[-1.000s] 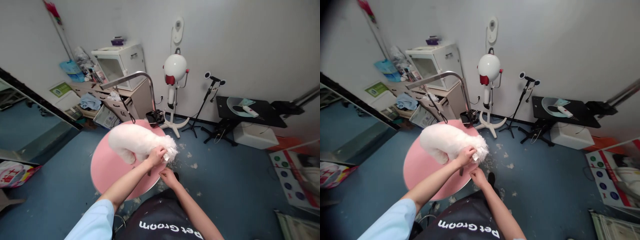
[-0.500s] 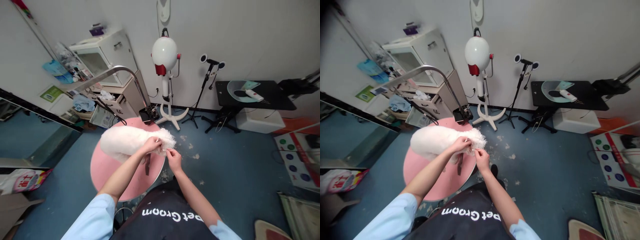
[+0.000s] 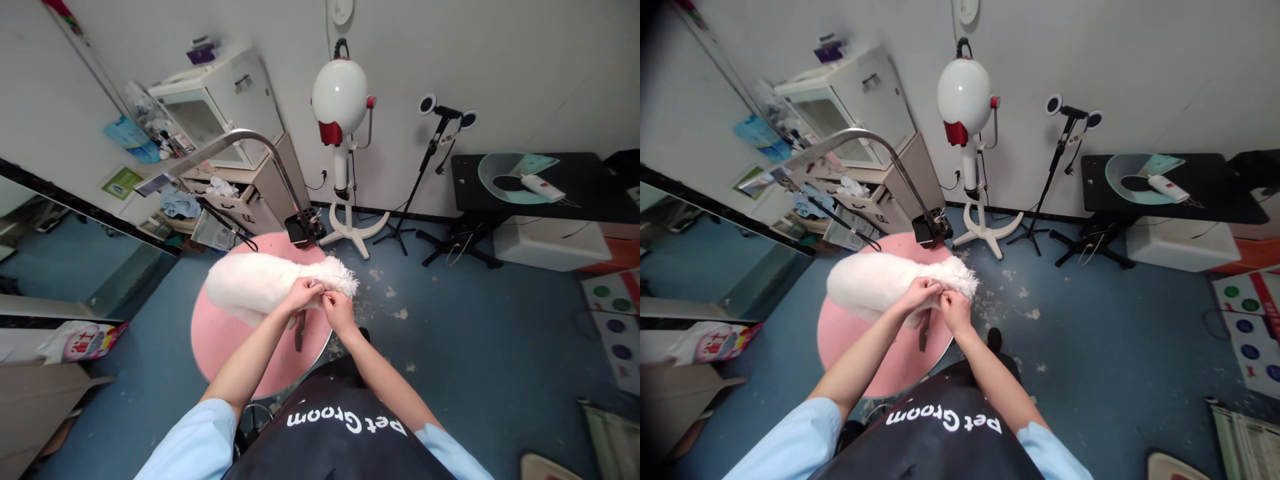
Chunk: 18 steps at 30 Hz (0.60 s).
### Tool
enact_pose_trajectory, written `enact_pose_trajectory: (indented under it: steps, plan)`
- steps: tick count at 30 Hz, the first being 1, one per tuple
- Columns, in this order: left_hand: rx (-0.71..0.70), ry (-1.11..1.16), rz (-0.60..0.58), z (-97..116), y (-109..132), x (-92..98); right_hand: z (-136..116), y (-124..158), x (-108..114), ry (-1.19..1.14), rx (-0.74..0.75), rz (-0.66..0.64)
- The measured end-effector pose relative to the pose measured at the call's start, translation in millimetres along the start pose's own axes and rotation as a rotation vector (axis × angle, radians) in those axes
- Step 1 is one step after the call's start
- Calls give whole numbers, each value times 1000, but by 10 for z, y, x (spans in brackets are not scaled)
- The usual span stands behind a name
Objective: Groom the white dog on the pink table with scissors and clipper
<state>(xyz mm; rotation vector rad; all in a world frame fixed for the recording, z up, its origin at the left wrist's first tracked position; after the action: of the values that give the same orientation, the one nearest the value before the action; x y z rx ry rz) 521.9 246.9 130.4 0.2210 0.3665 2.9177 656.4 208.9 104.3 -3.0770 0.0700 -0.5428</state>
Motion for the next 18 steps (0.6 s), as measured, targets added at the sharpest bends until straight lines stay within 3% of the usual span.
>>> enact_pose_trajectory:
  steps: [3,7,9,12,14,16,18]
  plan:
    - [37,46,27,-49,3,47,170,-14,-118,-305,-191,14]
    - [74,94,77,-97,22,123,270,16,-190,-487,-267,5]
    - [75,92,101,-101,40,142,219,10,-120,-407,-201,13]
    - [60,86,129,-94,65,136,-3,-32,-3,-36,32,-3]
    - [50,88,151,-95,79,124,-110,-62,1,139,113,-40]
    - [49,96,188,-109,96,123,-125,-94,-21,139,86,-53]
    - [62,127,217,-131,112,128,-47,-113,-62,-75,-35,-44]
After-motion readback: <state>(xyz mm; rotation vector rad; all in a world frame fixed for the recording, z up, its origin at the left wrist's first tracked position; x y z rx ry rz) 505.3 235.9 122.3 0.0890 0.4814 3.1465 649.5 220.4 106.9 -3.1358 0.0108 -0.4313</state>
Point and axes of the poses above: each hand's wrist, its own y-axis away from the middle knuckle, its own x-axis out of the back of the hand, z = x × y, the point moved 6 cm from there along -y, towards the middle knuckle, and after that the axes turned 3 degrees about y, right-handed, at the moved point
